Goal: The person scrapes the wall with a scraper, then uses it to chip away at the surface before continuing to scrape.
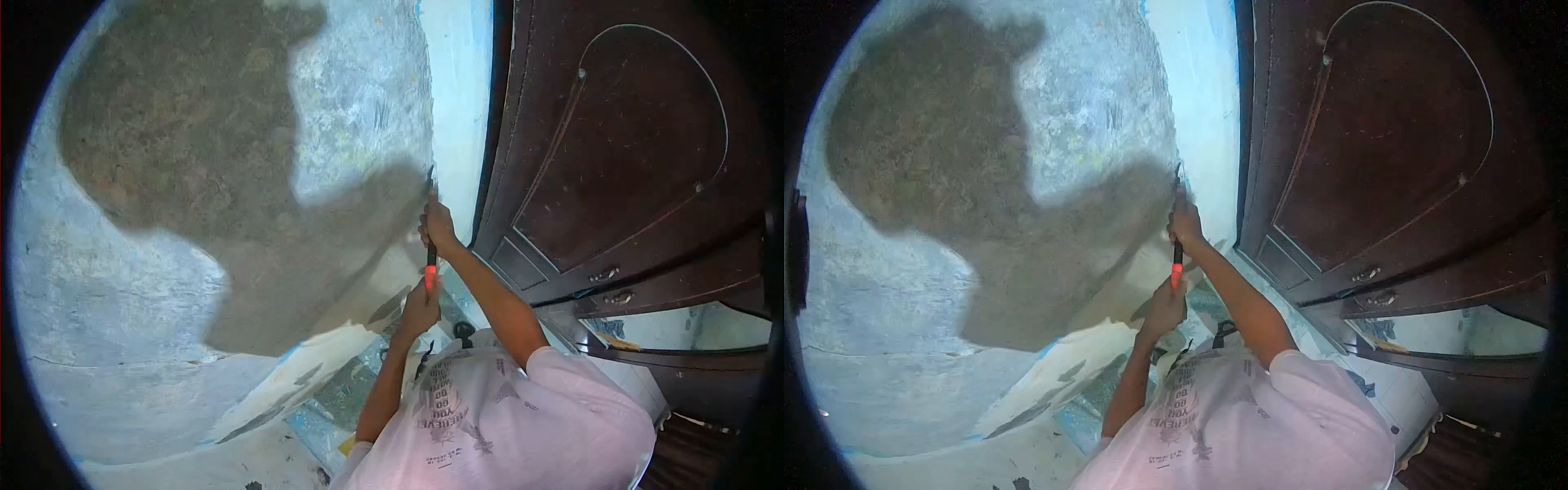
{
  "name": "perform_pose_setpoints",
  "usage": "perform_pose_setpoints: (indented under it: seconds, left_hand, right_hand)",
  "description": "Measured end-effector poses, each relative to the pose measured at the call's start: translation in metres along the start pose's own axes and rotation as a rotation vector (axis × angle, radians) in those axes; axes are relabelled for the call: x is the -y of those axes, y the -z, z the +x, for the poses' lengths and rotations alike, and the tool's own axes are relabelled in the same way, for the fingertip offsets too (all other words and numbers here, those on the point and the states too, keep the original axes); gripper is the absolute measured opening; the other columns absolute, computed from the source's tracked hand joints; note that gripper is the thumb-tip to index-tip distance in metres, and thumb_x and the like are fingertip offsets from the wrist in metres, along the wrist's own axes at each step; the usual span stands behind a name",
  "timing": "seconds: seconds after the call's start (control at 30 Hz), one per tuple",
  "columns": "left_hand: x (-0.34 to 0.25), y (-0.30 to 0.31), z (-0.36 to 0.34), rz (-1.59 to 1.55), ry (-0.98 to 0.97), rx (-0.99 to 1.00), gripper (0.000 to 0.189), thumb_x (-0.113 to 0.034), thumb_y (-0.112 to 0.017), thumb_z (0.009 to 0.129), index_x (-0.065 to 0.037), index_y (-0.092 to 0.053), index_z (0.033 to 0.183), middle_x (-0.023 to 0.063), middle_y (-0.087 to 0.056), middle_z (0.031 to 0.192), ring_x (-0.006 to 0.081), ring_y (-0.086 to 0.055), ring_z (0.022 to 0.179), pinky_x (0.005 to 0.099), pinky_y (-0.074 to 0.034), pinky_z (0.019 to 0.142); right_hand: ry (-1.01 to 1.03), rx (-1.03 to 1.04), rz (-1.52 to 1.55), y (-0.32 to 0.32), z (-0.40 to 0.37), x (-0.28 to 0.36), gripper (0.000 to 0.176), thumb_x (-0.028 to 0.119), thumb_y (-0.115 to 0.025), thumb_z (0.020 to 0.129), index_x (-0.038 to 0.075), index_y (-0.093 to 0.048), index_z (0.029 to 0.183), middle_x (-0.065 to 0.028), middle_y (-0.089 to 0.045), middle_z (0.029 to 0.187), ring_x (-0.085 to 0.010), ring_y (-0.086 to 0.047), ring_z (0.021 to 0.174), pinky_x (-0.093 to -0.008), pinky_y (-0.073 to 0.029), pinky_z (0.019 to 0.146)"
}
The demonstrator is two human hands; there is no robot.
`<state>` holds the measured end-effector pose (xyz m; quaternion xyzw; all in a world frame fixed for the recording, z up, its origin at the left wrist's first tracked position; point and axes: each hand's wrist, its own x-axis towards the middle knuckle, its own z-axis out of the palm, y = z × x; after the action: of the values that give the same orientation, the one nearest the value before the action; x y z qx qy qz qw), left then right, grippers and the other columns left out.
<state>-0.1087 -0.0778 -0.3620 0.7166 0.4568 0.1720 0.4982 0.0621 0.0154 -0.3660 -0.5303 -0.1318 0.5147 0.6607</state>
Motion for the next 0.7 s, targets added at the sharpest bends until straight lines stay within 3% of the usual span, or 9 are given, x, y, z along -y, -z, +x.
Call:
perform_pose_setpoints:
  seconds: [0.07,0.1,0.13,0.23,0.37,0.47,0.6,0.63,0.7]
  left_hand:
    - [-0.006,0.006,-0.001,-0.048,-0.07,0.043,0.049,-0.044,-0.041,0.106,-0.001,-0.056,0.124,0.0136,-0.059,0.067,0.022,-0.062,0.058,0.0402,-0.047,0.057]
    - [-0.019,0.013,-0.005,0.001,0.1,0.046,0.051,-0.046,-0.038,0.105,0.0,-0.058,0.116,0.0193,-0.058,0.075,0.0308,-0.059,0.069,0.0441,-0.046,0.068]
    - [-0.007,0.01,-0.009,0.002,0.104,0.045,0.051,-0.046,-0.038,0.105,0.0,-0.058,0.116,0.0193,-0.058,0.075,0.0308,-0.059,0.069,0.0441,-0.046,0.068]
    - [0.035,0.004,-0.008,0.115,-0.156,-0.087,0.051,-0.046,-0.044,0.105,-0.001,-0.055,0.124,0.0153,-0.06,0.069,0.0233,-0.062,0.058,0.0409,-0.048,0.058]
    - [-0.013,0.006,0.005,0.003,0.031,0.142,0.043,-0.044,-0.046,0.105,-0.003,-0.057,0.112,0.0074,-0.057,0.064,0.0162,-0.058,0.05,0.034,-0.046,0.049]
    - [-0.002,-0.006,-0.001,-0.09,-0.034,0.005,0.042,-0.043,-0.046,0.105,-0.003,-0.055,0.112,0.0043,-0.053,0.06,0.0152,-0.056,0.049,0.0331,-0.045,0.048]
    - [0.022,-0.017,0.003,-0.284,0.056,0.088,0.038,-0.038,-0.046,0.106,-0.002,-0.053,0.119,0.0038,-0.052,0.06,0.0131,-0.054,0.048,0.0307,-0.043,0.048]
    - [-0.007,-0.007,-0.006,-0.173,-0.044,0.076,0.035,-0.035,-0.046,0.107,-0.003,-0.053,0.119,0.0038,-0.052,0.06,0.0126,-0.053,0.049,0.0306,-0.043,0.049]
    - [-0.002,-0.021,-0.005,-0.197,-0.05,0.03,0.035,-0.036,-0.046,0.107,-0.003,-0.053,0.118,0.0031,-0.051,0.06,0.0122,-0.053,0.049,0.0307,-0.043,0.05]
  right_hand:
    - [-0.01,0.043,0.019,0.002,0.006,-0.007,0.054,0.066,-0.042,0.098,0.015,-0.044,0.08,0.0023,-0.038,0.056,-0.0122,-0.039,0.037,-0.0305,-0.032,0.032]
    - [0.042,-0.024,-0.04,-0.006,0.004,-0.014,0.054,0.066,-0.041,0.098,0.015,-0.044,0.08,0.0023,-0.038,0.056,-0.0124,-0.038,0.037,-0.0307,-0.032,0.032]
    - [0.096,-0.093,-0.092,-0.016,-0.005,-0.016,0.055,0.066,-0.041,0.098,0.015,-0.043,0.079,0.0023,-0.038,0.055,-0.0126,-0.038,0.037,-0.0308,-0.033,0.032]
    - [0.11,-0.057,-0.092,-0.022,-0.02,-0.02,0.056,0.067,-0.04,0.098,0.015,-0.043,0.078,0.0027,-0.038,0.055,-0.0124,-0.038,0.037,-0.0308,-0.033,0.033]
    - [0.064,-0.003,0.001,0.002,0.009,-0.013,0.054,0.064,-0.042,0.099,0.014,-0.042,0.078,0.0031,-0.037,0.054,-0.0103,-0.036,0.035,-0.0284,-0.031,0.03]
    - [0.09,-0.013,-0.07,0.001,0.0,-0.014,0.054,0.064,-0.043,0.099,0.014,-0.042,0.078,0.0032,-0.037,0.053,-0.0098,-0.037,0.036,-0.0282,-0.031,0.03]
    - [0.145,0.009,-0.107,-0.013,-0.014,0.007,0.055,0.064,-0.044,0.099,0.014,-0.042,0.076,0.0034,-0.036,0.052,-0.009,-0.036,0.035,-0.0282,-0.032,0.03]
    - [0.123,0.004,-0.098,-0.011,-0.015,0.012,0.054,0.062,-0.044,0.099,0.014,-0.042,0.076,0.0035,-0.036,0.052,-0.0086,-0.035,0.035,-0.0281,-0.032,0.03]
    - [0.136,0.017,-0.101,-0.007,-0.017,0.01,0.053,0.062,-0.044,0.1,0.014,-0.042,0.077,0.0038,-0.036,0.052,-0.0085,-0.035,0.034,-0.0281,-0.031,0.03]
